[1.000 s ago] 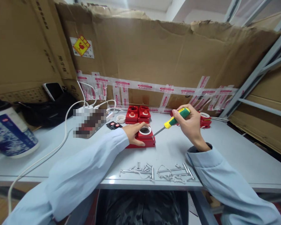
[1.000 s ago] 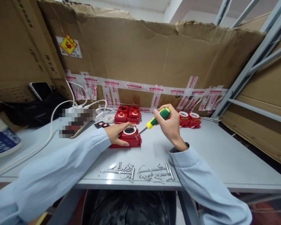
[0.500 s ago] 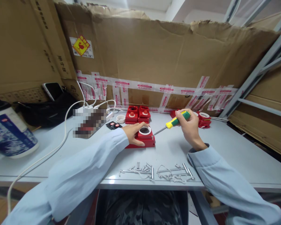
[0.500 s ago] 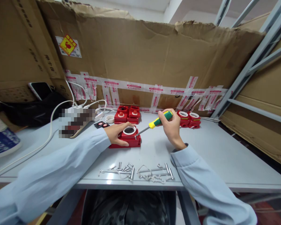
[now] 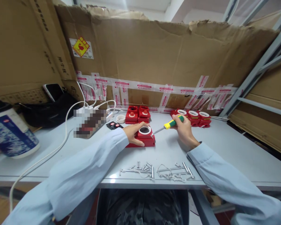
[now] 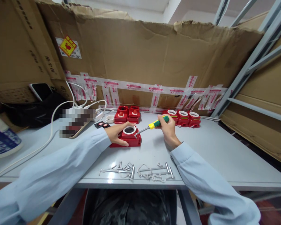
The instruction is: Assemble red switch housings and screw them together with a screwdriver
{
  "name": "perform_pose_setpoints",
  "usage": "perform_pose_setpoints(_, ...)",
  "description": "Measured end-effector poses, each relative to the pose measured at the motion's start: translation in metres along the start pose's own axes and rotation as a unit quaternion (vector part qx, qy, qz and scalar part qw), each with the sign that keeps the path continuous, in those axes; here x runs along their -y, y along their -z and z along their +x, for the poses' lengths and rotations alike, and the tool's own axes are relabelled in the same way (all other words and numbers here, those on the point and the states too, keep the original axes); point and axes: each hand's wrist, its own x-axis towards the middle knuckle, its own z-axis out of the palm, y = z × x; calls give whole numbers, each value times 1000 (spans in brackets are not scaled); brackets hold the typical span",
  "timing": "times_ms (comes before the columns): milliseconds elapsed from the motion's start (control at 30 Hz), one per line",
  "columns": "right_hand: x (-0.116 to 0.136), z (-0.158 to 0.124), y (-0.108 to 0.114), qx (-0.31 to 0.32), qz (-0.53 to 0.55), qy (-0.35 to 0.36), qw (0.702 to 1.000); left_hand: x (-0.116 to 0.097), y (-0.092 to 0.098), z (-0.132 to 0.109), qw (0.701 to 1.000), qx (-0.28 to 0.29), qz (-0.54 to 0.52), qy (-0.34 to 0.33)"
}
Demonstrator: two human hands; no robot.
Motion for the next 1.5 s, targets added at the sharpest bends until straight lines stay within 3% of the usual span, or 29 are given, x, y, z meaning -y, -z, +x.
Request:
perform_pose_setpoints(833,-12,3,3,-7,-13,-10,1000,1,-1,0,1000,-9,-12,-7)
perform_pose_setpoints(1133,2,4,6,21,-57,94,994,-2,0,-1,1000,-10,-1,-11)
perform_pose_setpoints(1333,15,1,8,39,-137,215,966,0,-1,0,1000,-12,1,-11)
perform_pose_setpoints(1500,26,-6,6,30,-156,264,951,3,-3,1,1000,-10,-3,-14)
